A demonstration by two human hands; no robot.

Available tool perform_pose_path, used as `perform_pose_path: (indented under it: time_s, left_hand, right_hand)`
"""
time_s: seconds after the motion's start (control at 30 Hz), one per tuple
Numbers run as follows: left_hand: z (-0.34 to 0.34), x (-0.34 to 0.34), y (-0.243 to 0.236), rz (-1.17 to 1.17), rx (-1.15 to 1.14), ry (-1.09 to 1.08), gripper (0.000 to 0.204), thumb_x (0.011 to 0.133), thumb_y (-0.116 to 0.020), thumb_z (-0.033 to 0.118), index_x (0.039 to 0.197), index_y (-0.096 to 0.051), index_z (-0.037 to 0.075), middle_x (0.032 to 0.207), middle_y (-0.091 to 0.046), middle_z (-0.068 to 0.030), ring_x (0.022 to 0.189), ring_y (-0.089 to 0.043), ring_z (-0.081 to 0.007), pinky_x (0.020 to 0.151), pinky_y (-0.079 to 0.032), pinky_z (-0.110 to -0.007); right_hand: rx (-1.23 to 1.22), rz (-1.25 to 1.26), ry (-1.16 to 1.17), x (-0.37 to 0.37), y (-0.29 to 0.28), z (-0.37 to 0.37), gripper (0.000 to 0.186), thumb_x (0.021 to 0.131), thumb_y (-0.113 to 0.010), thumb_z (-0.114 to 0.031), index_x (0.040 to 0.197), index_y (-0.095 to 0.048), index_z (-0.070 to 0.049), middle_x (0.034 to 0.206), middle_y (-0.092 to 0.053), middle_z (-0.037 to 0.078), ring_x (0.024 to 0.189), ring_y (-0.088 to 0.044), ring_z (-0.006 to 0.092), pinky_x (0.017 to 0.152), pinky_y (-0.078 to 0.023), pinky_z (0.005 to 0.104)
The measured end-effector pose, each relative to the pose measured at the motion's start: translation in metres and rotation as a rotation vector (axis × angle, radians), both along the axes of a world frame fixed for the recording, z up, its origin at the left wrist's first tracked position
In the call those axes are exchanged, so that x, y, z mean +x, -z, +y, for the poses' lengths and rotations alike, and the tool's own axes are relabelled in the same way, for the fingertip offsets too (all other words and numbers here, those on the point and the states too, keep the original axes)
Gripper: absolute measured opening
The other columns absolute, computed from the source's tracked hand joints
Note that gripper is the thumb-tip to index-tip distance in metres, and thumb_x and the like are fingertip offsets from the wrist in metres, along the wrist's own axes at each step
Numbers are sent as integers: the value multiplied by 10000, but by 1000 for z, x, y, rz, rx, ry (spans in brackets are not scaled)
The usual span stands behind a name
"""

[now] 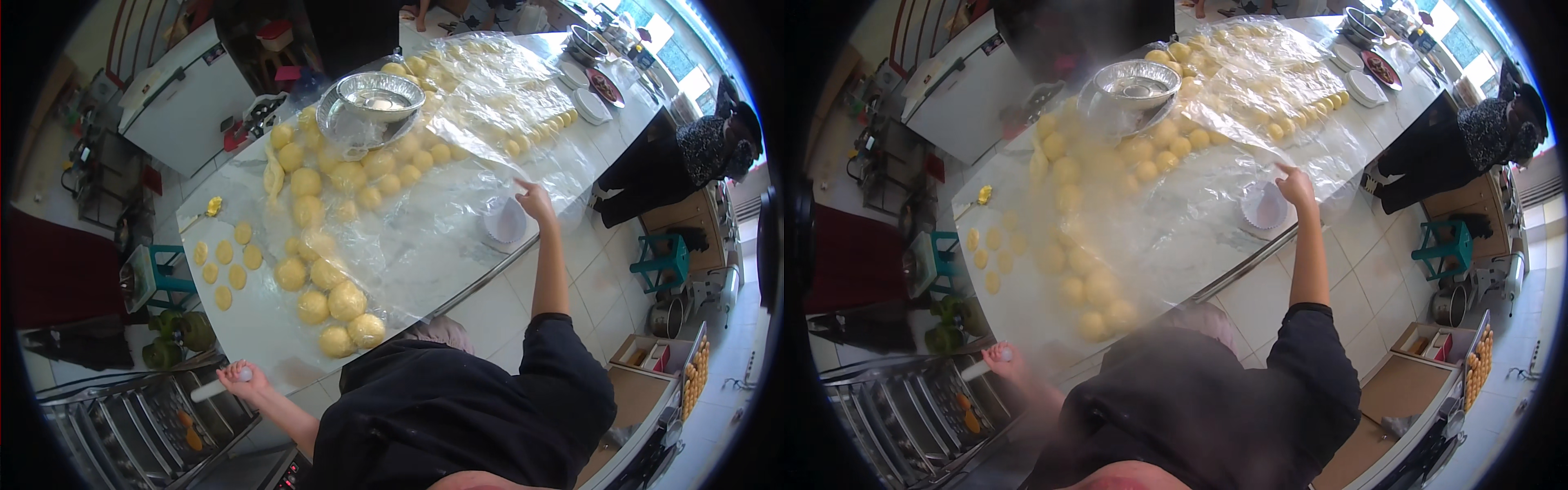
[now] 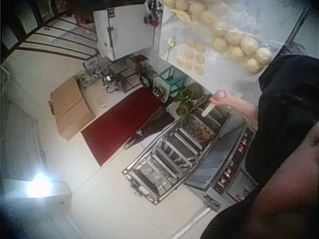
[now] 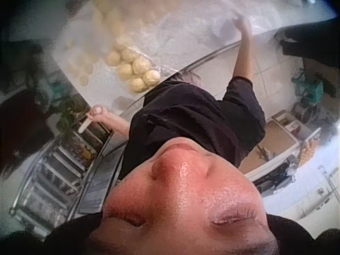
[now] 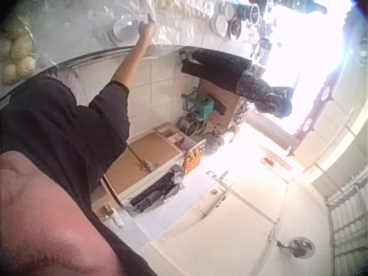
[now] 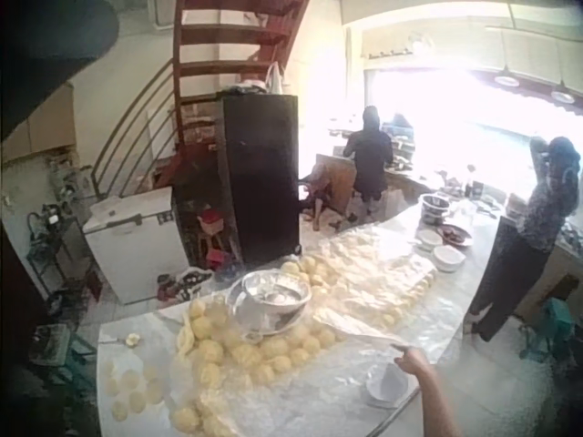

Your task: The person places pieces of dough into a round tray and subsequently flattens and shapes portions of dough on a work surface.

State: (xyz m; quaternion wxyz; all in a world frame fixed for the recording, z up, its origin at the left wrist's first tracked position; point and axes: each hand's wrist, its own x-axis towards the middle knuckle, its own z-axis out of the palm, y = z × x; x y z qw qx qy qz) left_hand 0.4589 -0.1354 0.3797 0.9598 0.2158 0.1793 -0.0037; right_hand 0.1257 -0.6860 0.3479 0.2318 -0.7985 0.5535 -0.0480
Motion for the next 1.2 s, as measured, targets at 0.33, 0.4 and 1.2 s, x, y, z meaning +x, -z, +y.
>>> perform_pose_path:
  time_s: [0.33,0.4,1.2]
  left_hand:
    - [7,-3,-1,57,-35,27,256,808,-491,141,589,-361,120,487,-362,56,408,-338,-56,424,-336,-196]
    - [11,-1,0,60,-44,32,257,806,-490,139,584,-360,119,484,-362,56,407,-338,-58,425,-337,-195]
    - [22,-7,6,194,244,-25,263,793,-520,191,591,-358,145,490,-333,65,413,-321,-41,414,-292,-185]
  right_hand:
    - [-269,-214,379,54,37,-28,504,664,-653,-183,1053,-354,-64,823,-581,175,762,-580,287,669,-443,344]
    - [-32,-365,447,62,28,-30,528,696,-642,-246,1078,-346,-31,847,-574,172,772,-580,266,656,-447,331]
    - [-987,-66,10,-23,55,-25,170,674,-602,-213,762,-600,-68,744,-594,107,715,-570,255,696,-462,367]
